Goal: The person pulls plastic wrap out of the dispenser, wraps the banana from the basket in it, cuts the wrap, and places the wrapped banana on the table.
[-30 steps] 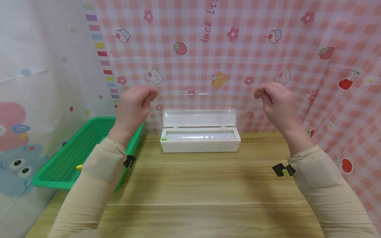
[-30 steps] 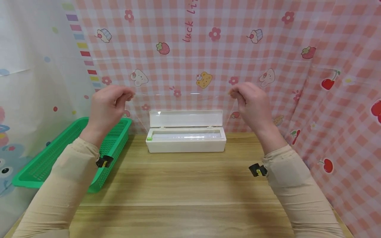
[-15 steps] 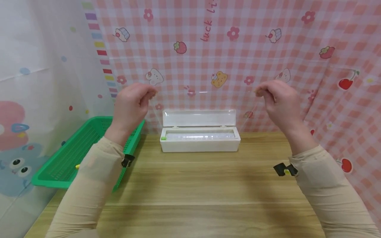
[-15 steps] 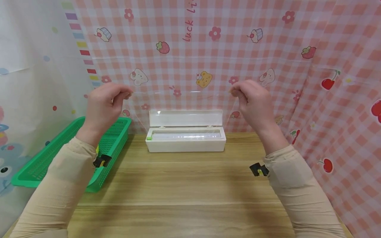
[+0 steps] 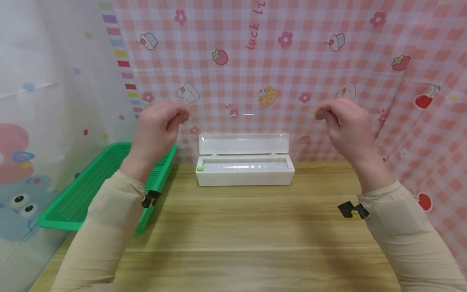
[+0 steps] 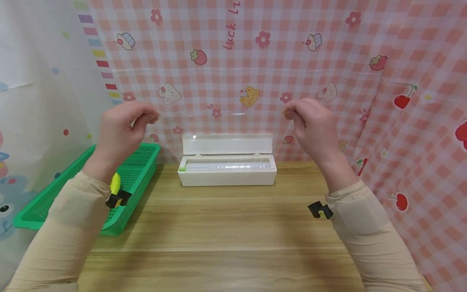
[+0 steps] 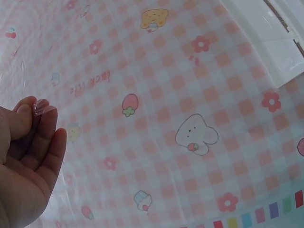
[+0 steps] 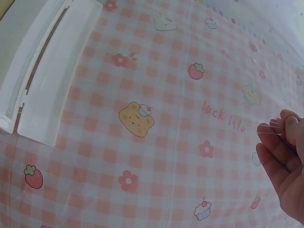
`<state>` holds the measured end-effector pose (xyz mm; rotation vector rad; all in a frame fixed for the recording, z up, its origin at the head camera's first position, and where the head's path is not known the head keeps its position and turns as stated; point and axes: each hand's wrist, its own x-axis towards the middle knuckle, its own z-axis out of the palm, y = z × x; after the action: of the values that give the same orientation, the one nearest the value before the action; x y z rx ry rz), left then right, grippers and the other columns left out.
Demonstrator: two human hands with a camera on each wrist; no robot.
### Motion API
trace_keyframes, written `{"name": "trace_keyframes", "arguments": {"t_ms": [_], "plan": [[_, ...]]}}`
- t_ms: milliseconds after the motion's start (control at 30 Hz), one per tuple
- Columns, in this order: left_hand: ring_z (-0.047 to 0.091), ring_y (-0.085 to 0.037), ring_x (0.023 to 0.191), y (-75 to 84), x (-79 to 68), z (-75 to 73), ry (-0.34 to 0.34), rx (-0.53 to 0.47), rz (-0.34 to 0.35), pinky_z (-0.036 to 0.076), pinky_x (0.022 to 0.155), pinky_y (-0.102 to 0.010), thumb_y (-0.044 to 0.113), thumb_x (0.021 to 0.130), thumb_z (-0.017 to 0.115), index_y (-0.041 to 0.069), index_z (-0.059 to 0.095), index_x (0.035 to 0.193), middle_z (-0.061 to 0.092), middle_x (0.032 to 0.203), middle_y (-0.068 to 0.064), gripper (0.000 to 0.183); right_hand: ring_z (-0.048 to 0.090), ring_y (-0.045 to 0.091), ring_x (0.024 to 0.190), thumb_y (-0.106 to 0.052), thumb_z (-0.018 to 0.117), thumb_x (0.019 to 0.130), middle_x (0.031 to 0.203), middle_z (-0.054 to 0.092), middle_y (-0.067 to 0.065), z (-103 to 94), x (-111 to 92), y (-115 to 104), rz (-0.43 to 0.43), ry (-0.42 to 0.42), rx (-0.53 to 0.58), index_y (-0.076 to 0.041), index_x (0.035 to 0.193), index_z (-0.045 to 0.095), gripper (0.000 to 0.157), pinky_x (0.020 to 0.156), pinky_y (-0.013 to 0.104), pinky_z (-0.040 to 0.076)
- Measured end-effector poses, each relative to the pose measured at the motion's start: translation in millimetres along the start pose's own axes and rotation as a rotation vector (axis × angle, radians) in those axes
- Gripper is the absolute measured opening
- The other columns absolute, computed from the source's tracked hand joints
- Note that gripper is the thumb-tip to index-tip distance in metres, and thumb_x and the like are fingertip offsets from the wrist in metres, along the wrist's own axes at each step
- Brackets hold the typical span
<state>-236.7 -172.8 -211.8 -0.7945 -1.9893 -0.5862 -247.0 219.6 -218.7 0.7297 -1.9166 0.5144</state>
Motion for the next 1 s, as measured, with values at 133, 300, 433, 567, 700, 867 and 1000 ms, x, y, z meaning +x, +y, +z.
{"name": "trace_keyframes", "arguments": {"t_ms": [133, 300, 433, 567, 700, 867, 1000], "plan": [[0.065, -0.027, 0.082, 1.9, -2.4, -5.7, -0.037, -0.027, -0.019, 0.055, 0.078, -0.039, -0.006, 0.088, 0.069, -0.005, 0.071, 0.092, 0.071, 0.087, -0.015, 0.005, 0.065, 0.025, 0.079, 0.007, 0.063, 0.093, 0.083, 0.071, 0.012, -4.4, -1.1, -2.4, -0.010, -0.037, 0.012, 0.002, 0.090, 0.070, 0.009, 0.073, 0.020, 0.044], [0.067, -0.025, 0.083, 5.0, -4.2, -11.1, -0.082, -0.046, -0.037, 0.056, 0.079, -0.040, -0.005, 0.088, 0.069, -0.003, 0.072, 0.092, 0.072, 0.087, -0.013, 0.005, 0.065, 0.023, 0.079, 0.009, 0.063, 0.092, 0.083, 0.071, 0.011, -12.8, -3.4, -4.3, -0.022, -0.096, 0.022, 0.001, 0.090, 0.070, 0.011, 0.075, 0.015, 0.043], [0.068, -0.023, 0.080, 6.9, -7.4, -13.9, -0.099, -0.067, -0.045, 0.056, 0.076, -0.038, -0.005, 0.089, 0.068, -0.002, 0.072, 0.091, 0.072, 0.085, -0.011, 0.006, 0.064, 0.023, 0.077, 0.012, 0.063, 0.089, 0.082, 0.070, 0.010, -18.0, -7.8, -6.7, -0.022, -0.123, 0.026, 0.002, 0.088, 0.070, 0.012, 0.074, 0.015, 0.043], [0.068, -0.020, 0.080, 7.0, -12.1, -15.1, -0.096, -0.109, -0.052, 0.056, 0.076, -0.033, -0.008, 0.088, 0.068, -0.002, 0.073, 0.092, 0.072, 0.085, -0.009, 0.009, 0.063, 0.022, 0.077, 0.014, 0.065, 0.087, 0.082, 0.070, 0.010, -21.7, -13.6, -9.8, -0.019, -0.146, 0.050, 0.002, 0.087, 0.070, 0.013, 0.075, 0.014, 0.043], [0.068, -0.018, 0.079, 5.6, -16.3, -15.1, -0.090, -0.153, -0.022, 0.053, 0.078, -0.022, -0.009, 0.087, 0.068, -0.002, 0.073, 0.092, 0.072, 0.084, -0.008, 0.009, 0.062, 0.016, 0.076, 0.017, 0.065, 0.085, 0.082, 0.070, 0.009, -24.7, -18.4, -12.0, -0.036, -0.157, 0.083, 0.003, 0.087, 0.069, 0.015, 0.074, 0.011, 0.043], [0.066, -0.015, 0.077, 5.2, -21.6, -14.9, -0.097, -0.251, -0.010, 0.051, 0.077, -0.016, -0.011, 0.088, 0.066, -0.003, 0.072, 0.090, 0.071, 0.081, -0.005, 0.011, 0.058, -0.003, 0.079, 0.019, 0.064, 0.084, 0.081, 0.070, 0.007, -27.4, -23.2, -13.2, -0.013, -0.176, 0.153, 0.003, 0.086, 0.069, 0.017, 0.075, 0.007, 0.045], [0.065, -0.014, 0.075, 6.6, -26.2, -14.7, -0.112, -0.324, -0.027, 0.053, 0.076, -0.018, -0.014, 0.088, 0.064, -0.003, 0.071, 0.090, 0.070, 0.080, -0.004, 0.013, 0.058, -0.009, 0.080, 0.020, 0.064, 0.084, 0.081, 0.069, 0.008, -28.2, -26.7, -13.5, 0.034, -0.200, 0.227, 0.005, 0.087, 0.068, 0.016, 0.073, 0.006, 0.047]]}}
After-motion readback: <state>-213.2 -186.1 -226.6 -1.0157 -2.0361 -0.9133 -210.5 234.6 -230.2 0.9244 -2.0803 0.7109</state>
